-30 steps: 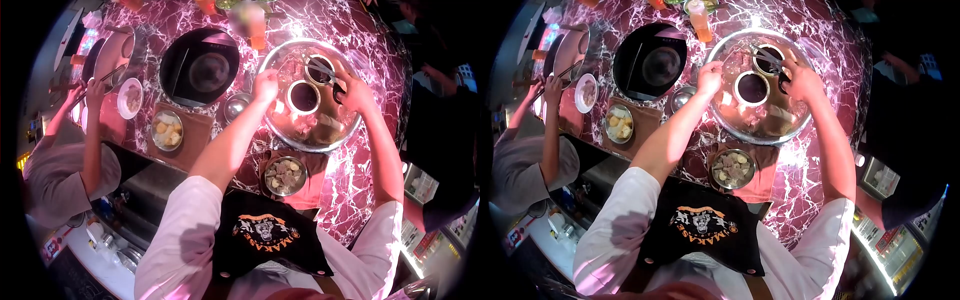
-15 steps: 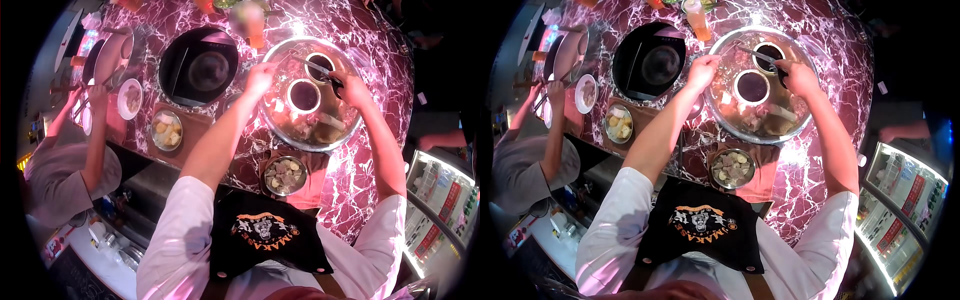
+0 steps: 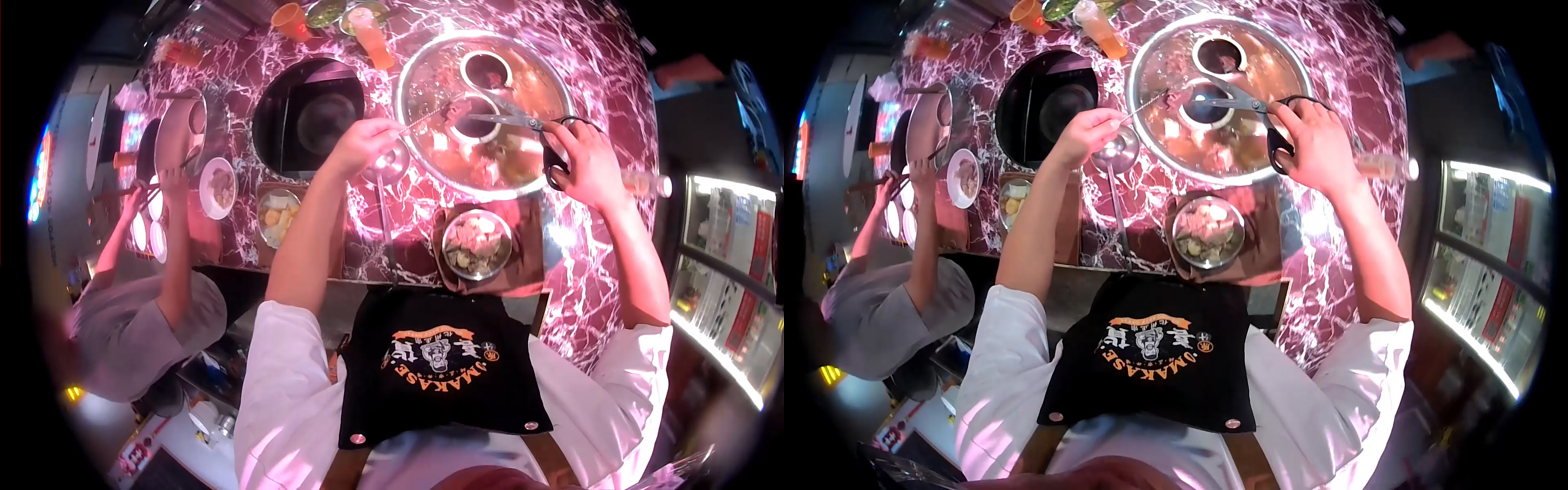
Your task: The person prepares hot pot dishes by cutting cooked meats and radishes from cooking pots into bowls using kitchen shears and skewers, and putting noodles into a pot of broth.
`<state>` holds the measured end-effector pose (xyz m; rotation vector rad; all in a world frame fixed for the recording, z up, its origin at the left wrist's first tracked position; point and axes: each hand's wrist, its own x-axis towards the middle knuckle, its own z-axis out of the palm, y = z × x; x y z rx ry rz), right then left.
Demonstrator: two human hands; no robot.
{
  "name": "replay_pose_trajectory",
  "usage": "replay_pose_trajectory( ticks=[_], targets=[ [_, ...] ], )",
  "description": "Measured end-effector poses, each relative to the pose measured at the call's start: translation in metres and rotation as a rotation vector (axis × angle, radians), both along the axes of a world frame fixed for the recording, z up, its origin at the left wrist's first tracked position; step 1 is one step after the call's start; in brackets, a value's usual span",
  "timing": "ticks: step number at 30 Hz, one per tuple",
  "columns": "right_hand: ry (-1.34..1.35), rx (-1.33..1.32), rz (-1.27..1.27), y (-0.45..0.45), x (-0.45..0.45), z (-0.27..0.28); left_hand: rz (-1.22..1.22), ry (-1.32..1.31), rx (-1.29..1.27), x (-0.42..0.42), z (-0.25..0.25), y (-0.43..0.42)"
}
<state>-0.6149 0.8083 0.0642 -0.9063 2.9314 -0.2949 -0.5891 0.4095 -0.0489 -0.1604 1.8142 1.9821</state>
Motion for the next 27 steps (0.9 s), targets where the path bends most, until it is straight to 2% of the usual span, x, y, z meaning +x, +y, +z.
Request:
replay_pose_trajectory(
  ticks=[2,3,4,6,12,14,20,22,27],
  targets=[
    [0.02,0.016,0.036,0.006,0.037,0.015,-0.155,-0.036,0.025,0.02,0.014,-0.001],
    [0.036,-0.012,0.043,0.006,0.057,0.019,-0.249,-0.028,0.115,0.025,0.007,-0.004],
    [0.022,0.003,0.017,0.005,0.077,0.021,-0.339,-0.013,0.078,0.032,0.005,-0.003],
    [-0.04,0.041,-0.012,0.002,0.115,0.024,-0.324,-0.02,0.073,0.056,-0.015,0.012],
    [-0.144,0.075,-0.115,0.011,0.211,-0.005,-0.564,-0.025,0.072,0.11,-0.033,0.048],
    [-0.218,0.103,-0.194,0.01,0.237,-0.011,-0.479,-0.135,0.153,0.13,-0.06,0.06],
    [-0.372,-0.011,-0.316,0.017,0.265,-0.044,-0.452,-0.081,-0.067,0.155,-0.068,0.08],
    [-0.473,-0.131,-0.352,0.022,0.263,-0.056,-0.399,0.039,-0.137,0.155,-0.07,0.083],
    [-0.511,-0.16,-0.378,0.036,0.27,-0.05,-0.301,-0.056,-0.182,0.162,-0.059,0.089]
  ],
)
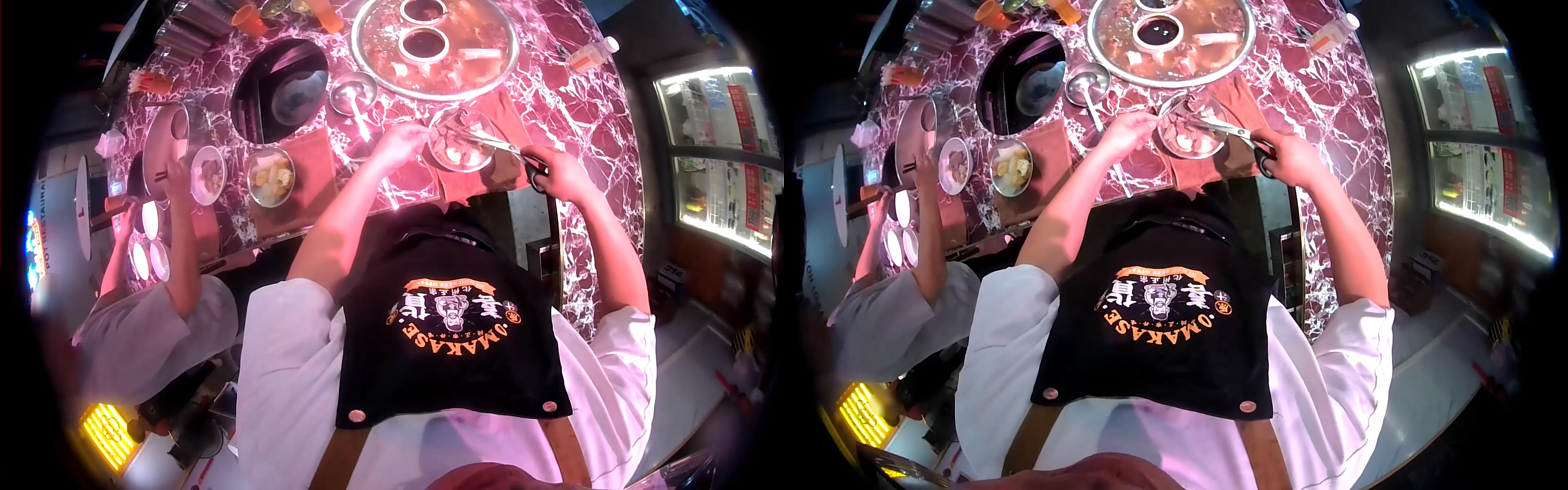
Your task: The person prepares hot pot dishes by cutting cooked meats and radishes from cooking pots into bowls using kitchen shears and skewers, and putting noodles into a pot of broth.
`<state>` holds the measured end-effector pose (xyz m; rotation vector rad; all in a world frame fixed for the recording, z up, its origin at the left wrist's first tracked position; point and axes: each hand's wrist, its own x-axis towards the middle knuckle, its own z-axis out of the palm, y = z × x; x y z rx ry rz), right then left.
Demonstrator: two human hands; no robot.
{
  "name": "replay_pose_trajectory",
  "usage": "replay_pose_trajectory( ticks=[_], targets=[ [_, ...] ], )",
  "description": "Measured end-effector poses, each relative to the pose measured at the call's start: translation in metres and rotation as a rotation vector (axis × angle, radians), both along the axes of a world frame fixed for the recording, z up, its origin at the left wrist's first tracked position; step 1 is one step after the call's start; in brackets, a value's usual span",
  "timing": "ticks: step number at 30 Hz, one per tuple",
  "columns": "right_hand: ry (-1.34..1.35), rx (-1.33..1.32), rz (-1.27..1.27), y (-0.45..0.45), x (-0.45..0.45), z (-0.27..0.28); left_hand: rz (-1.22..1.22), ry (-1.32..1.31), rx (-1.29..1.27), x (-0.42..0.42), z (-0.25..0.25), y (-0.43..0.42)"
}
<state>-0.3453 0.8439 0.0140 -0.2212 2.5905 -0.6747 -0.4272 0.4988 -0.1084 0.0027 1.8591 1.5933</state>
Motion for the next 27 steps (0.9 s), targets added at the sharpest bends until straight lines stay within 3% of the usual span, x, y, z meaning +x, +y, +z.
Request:
replay_pose_trajectory(
  ticks=[6,8,13,19,21,27],
  targets=[
    [-0.127,0.029,-0.125,-0.013,-0.004,0.023,0.048,-0.056,0.028,0.016,0.014,0.012],
    [-0.104,-0.049,-0.107,-0.009,-0.01,-0.009,0.046,-0.068,0.052,0.019,0.008,0.016],
    [-0.121,-0.184,-0.095,0.002,-0.014,-0.028,0.084,-0.075,0.024,0.017,0.003,0.013],
    [-0.098,-0.049,-0.094,0.016,-0.005,0.034,0.032,-0.043,0.007,0.01,0.005,0.004],
    [0.1,0.193,-0.035,0.01,-0.004,0.045,0.019,-0.045,0.025,0.008,0.01,0.004],
    [0.198,0.25,0.116,-0.014,-0.023,0.026,-0.081,-0.022,-0.092,0.004,0.024,0.01]
  ],
)
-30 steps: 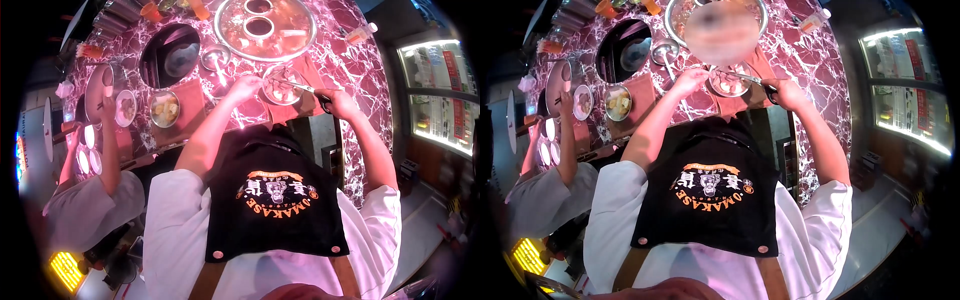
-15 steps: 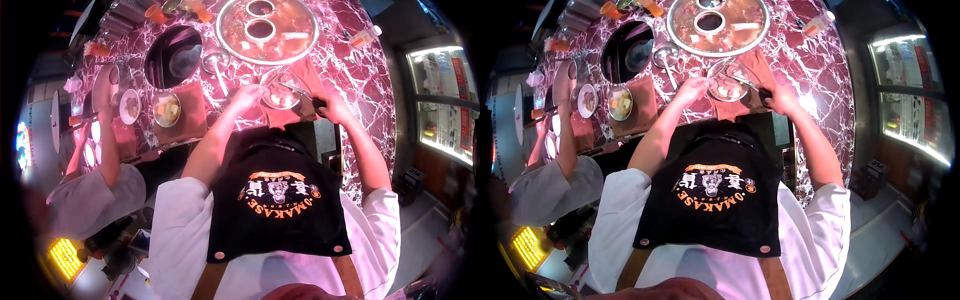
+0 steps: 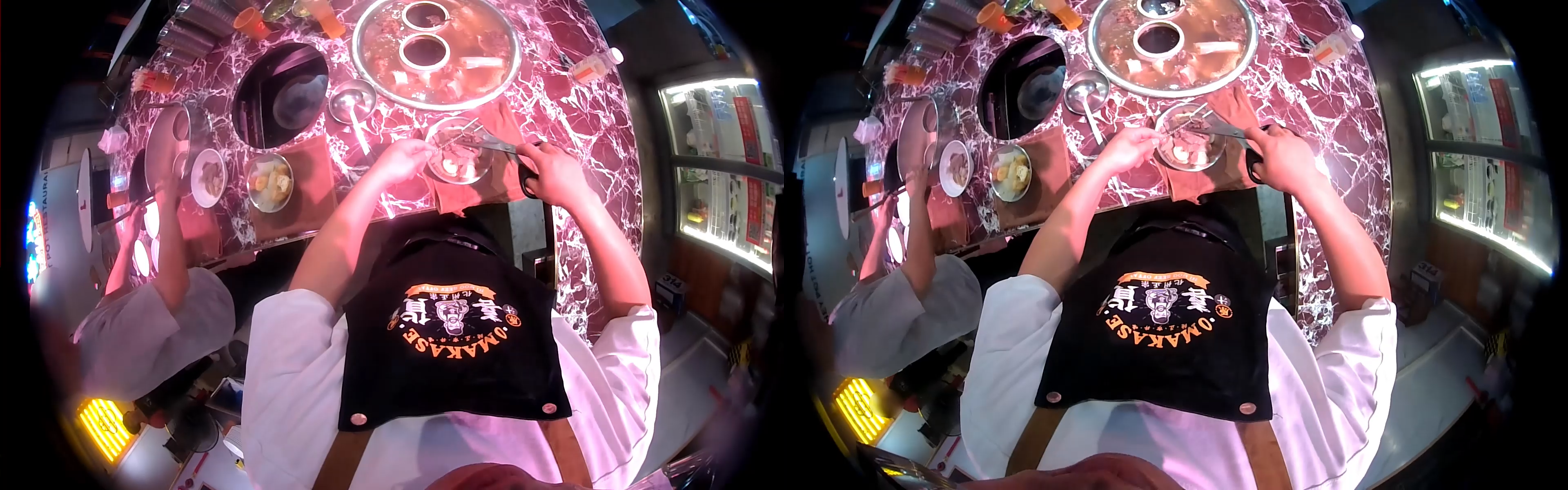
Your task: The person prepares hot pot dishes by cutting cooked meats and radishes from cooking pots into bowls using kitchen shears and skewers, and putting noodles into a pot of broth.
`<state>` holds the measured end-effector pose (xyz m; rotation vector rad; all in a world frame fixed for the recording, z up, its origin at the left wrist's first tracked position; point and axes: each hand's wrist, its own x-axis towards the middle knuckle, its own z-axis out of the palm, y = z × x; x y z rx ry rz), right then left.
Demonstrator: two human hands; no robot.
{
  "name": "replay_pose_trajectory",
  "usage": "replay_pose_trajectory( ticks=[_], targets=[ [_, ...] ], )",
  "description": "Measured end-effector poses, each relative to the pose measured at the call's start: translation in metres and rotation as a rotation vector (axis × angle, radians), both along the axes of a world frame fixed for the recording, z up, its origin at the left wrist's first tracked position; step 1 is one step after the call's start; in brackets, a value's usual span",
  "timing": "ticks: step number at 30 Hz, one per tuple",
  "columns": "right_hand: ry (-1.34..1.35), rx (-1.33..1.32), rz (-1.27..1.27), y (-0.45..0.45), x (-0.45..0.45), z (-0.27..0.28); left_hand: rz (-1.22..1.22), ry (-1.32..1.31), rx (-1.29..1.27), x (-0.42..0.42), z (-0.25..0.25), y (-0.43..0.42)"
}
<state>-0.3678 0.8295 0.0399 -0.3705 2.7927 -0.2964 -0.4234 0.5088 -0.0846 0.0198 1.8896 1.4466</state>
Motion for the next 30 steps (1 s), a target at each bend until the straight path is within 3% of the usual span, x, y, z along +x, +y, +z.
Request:
replay_pose_trajectory(
  ticks=[6,12,20,24,27,28,30],
  targets=[
    [-0.092,-0.104,-0.026,-0.006,-0.003,-0.025,-0.024,0.056,-0.023,-0.003,-0.015,-0.004],
    [-0.216,0.057,-0.164,-0.013,0.001,0.029,-0.021,0.029,0.012,-0.008,-0.011,-0.003],
    [-0.184,-0.095,-0.196,-0.008,0.006,-0.037,-0.047,0.132,0.028,-0.016,-0.021,0.002],
    [-0.123,-0.023,-0.288,-0.015,0.031,0.015,-0.113,0.205,-0.091,-0.023,-0.007,0.0],
    [0.007,0.041,-0.217,-0.024,0.036,0.019,-0.351,0.567,-0.265,-0.034,0.008,0.006],
    [0.073,0.048,-0.159,-0.025,0.036,0.01,-0.352,0.573,-0.262,-0.039,0.012,0.009],
    [0.142,0.029,-0.131,-0.029,0.033,-0.009,-0.599,0.563,-0.451,-0.05,0.023,0.013]
  ],
)
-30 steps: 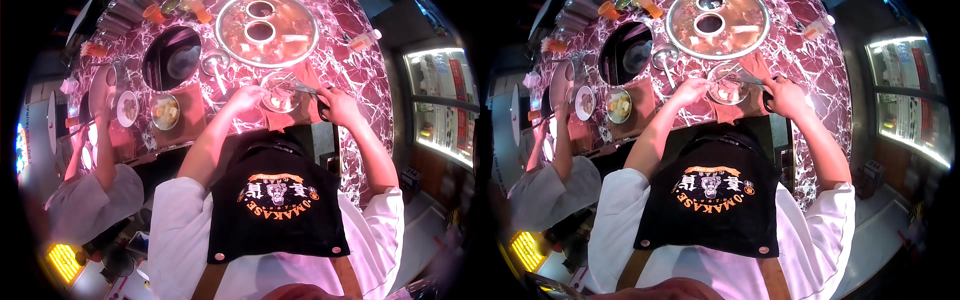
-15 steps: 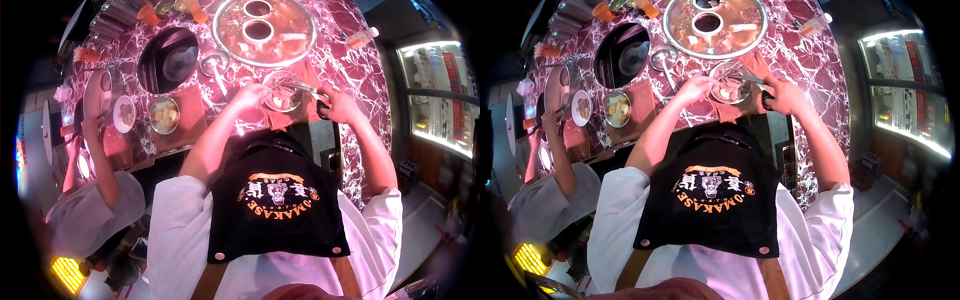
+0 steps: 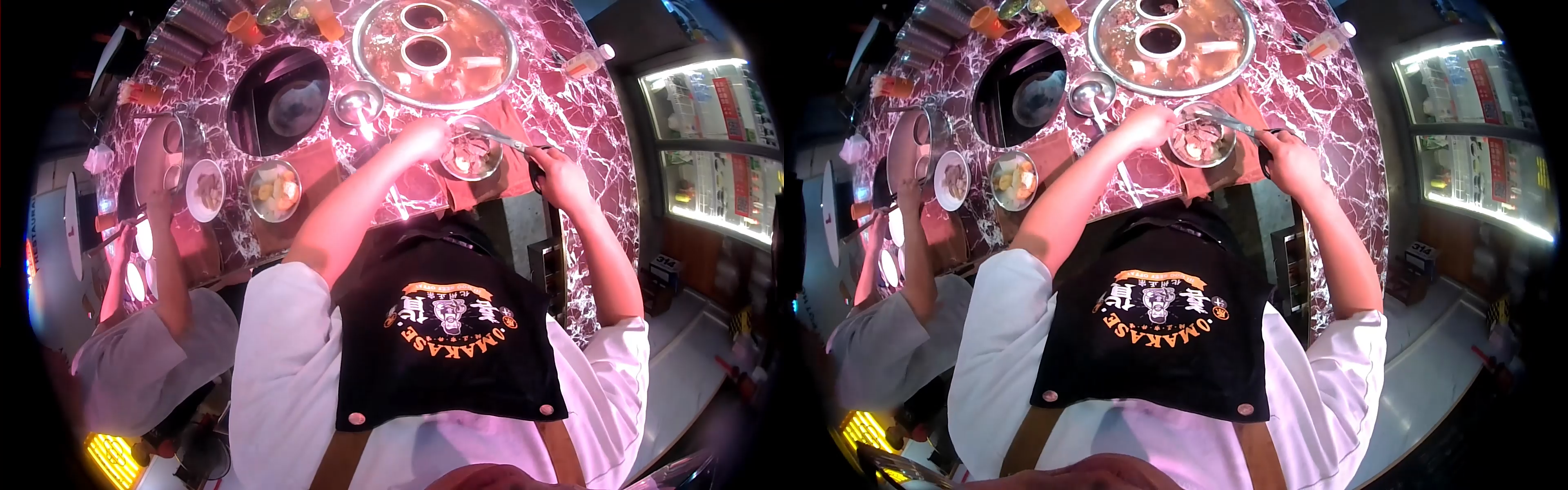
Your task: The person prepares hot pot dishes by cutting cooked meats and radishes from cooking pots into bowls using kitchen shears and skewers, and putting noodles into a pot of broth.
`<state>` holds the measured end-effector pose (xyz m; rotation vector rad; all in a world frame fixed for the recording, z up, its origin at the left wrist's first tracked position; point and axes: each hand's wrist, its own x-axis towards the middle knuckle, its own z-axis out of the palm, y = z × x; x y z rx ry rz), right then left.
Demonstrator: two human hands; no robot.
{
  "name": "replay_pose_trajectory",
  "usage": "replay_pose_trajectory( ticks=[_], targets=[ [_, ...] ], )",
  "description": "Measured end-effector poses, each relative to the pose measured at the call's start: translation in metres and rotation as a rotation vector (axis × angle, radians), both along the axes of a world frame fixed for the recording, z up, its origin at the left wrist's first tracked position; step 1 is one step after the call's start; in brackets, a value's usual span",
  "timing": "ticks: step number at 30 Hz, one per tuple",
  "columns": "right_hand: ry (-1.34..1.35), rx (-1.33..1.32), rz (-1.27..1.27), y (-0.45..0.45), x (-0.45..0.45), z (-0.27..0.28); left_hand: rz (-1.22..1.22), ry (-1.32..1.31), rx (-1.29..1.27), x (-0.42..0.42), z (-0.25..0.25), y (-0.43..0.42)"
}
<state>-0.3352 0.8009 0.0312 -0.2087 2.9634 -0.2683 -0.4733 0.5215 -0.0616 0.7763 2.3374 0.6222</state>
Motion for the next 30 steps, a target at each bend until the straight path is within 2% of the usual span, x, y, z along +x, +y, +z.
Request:
replay_pose_trajectory(
  ticks=[2,6,7,8,12,14,17,18,20,22,23,24,27,28,30],
  targets=[
    [-0.097,0.069,-0.104,-0.005,-0.005,-0.01,-0.066,0.022,-0.143,-0.003,0.03,-0.003],
    [-0.066,-0.066,-0.085,0.02,0.003,-0.026,-0.042,0.058,-0.093,-0.008,0.037,-0.028],
    [-0.138,-0.058,-0.13,0.018,0.001,-0.007,-0.033,0.02,-0.067,-0.009,0.035,-0.031],
    [-0.084,-0.032,-0.137,0.018,0.001,0.006,-0.018,-0.018,-0.04,-0.011,0.033,-0.032],
    [-0.099,-0.057,0.015,0.016,-0.011,0.037,0.055,-0.126,-0.109,-0.005,0.035,-0.008],
    [-0.061,-0.014,0.179,0.017,-0.022,0.029,-0.019,-0.081,-0.089,-0.004,0.03,-0.001],
    [-0.097,0.016,0.184,0.028,-0.037,-0.003,-0.023,-0.081,-0.235,-0.007,0.081,0.003],
    [-0.11,0.017,0.184,0.032,-0.041,-0.01,-0.021,-0.081,-0.236,-0.01,0.078,-0.004],
    [-0.106,-0.023,0.181,0.038,-0.043,-0.013,-0.025,0.0,-0.076,-0.013,0.069,-0.029],
    [-0.168,-0.139,0.142,0.042,-0.043,-0.003,0.079,0.06,0.04,-0.014,0.086,-0.053],
    [-0.277,-0.207,0.078,0.042,-0.046,0.009,0.207,-0.04,0.095,-0.017,0.083,-0.065],
    [-0.284,-0.233,0.072,0.043,-0.049,0.016,0.215,0.081,0.094,-0.023,0.072,-0.08],
    [-0.393,-0.4,-0.022,0.047,-0.061,0.026,0.41,0.197,0.141,-0.043,0.06,-0.107],
    [-0.436,-0.343,-0.002,0.046,-0.068,0.034,0.429,0.22,0.138,-0.051,0.06,-0.111],
    [-0.466,-0.266,0.065,0.051,-0.083,0.044,0.665,0.097,0.137,-0.075,0.057,-0.115]
  ],
)
